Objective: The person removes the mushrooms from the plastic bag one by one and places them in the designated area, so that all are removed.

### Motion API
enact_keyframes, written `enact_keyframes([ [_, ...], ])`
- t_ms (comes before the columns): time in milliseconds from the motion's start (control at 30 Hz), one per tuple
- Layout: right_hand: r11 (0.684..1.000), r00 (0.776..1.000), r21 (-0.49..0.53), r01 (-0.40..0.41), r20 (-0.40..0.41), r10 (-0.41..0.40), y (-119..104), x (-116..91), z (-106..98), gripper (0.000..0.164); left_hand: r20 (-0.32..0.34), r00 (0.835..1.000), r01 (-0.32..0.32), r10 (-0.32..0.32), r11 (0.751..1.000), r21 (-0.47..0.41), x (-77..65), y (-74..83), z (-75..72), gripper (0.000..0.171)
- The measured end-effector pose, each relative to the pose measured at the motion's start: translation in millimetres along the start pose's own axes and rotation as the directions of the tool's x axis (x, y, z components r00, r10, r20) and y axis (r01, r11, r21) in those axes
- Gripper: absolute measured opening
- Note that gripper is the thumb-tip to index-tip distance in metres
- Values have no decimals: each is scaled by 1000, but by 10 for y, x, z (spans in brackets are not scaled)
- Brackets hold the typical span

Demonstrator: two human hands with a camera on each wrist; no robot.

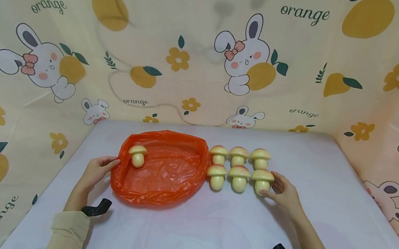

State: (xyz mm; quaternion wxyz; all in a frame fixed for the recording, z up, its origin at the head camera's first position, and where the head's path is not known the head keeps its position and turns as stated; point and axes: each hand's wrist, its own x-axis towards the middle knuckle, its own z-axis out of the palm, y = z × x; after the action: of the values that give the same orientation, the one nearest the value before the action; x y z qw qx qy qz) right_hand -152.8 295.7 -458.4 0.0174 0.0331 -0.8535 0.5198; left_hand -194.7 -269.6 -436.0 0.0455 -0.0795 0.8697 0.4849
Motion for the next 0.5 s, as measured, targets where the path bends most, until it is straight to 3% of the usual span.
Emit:
enact_keyframes([
  [200, 997, 1000, -71, -12, 11, 13, -26, -1, 5, 77, 2, 1000, -3, 3, 1000, -3, -3, 8, -2, 48],
  [500, 995, 998, -89, -41, 35, 45, -24, 2, -4, 81, 7, 1000, 0, 0, 1000, -8, -15, 18, -5, 48],
])
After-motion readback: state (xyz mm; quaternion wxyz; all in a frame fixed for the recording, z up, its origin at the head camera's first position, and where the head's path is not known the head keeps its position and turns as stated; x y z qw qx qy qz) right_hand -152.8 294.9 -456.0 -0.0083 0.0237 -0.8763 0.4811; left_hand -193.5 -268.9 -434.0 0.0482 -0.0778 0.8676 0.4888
